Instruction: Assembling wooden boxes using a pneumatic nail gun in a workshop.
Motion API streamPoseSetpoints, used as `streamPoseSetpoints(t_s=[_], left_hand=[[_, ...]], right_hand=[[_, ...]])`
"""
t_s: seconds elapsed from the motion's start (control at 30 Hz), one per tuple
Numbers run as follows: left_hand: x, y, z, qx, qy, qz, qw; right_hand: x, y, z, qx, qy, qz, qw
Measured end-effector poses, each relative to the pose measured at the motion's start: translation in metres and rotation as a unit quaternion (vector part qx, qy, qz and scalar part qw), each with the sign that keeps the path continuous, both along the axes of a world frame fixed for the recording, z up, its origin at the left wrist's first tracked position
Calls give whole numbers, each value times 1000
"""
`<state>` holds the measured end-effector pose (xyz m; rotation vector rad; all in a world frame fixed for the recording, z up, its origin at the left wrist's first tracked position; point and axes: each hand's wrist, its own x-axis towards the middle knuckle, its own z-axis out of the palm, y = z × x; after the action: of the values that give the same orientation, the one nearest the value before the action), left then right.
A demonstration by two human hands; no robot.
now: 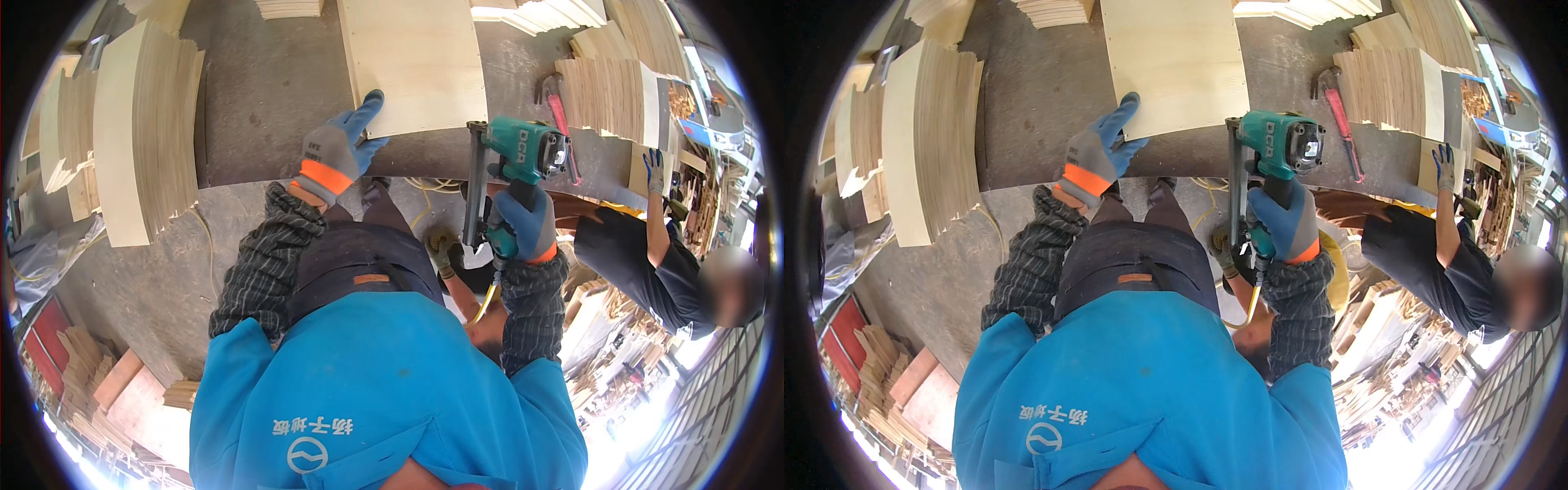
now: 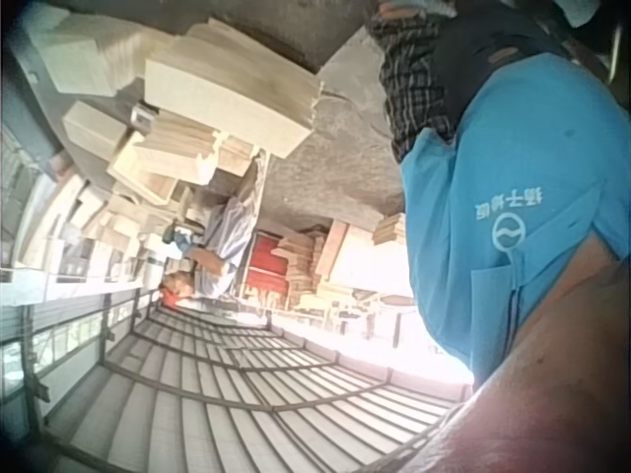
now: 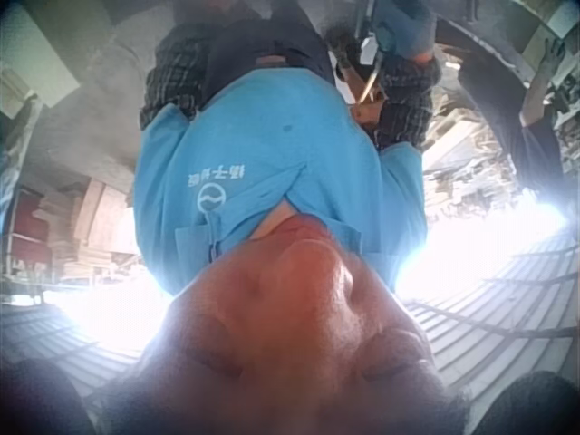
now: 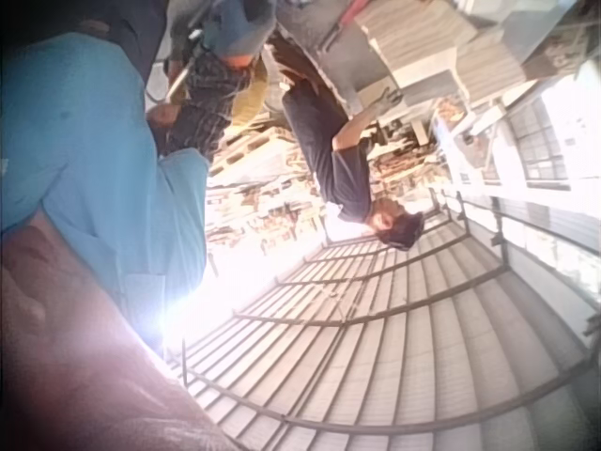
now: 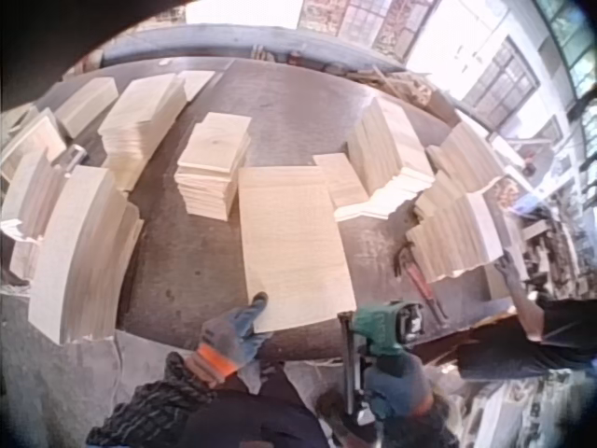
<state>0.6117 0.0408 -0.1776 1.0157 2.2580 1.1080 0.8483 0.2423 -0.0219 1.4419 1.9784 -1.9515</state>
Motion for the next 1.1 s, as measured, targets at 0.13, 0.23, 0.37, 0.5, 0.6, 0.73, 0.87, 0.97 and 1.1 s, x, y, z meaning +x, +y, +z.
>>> streamPoseSetpoints(t_s=[0.13,0.23,0.37,0.5,0.6,0.73,0.87,0.97,1.1], left_hand=[[-2,1,-3,65,43,-2,997],[-1,0,-4,85,70,13,994],[-1,0,0,81,80,11,993],[-1,0,2,43,46,-3,998],[-1,0,6,45,51,0,998],[0,2,-2,17,30,4,999],[-5,9,17,-40,-18,-27,999],[3,1,42,-38,-49,115,991],[-10,17,8,73,-97,253,960]], right_hand=[[3,9,-6,-22,38,-8,999],[6,15,-14,-8,30,1,1000],[5,15,-13,-26,28,-5,999],[5,17,-6,-31,31,-22,999],[15,26,-2,45,65,-47,996],[35,98,-51,248,-49,17,967],[8,146,-84,443,-186,118,869],[-7,153,-108,509,-191,144,827],[-50,131,-157,226,116,18,967]])
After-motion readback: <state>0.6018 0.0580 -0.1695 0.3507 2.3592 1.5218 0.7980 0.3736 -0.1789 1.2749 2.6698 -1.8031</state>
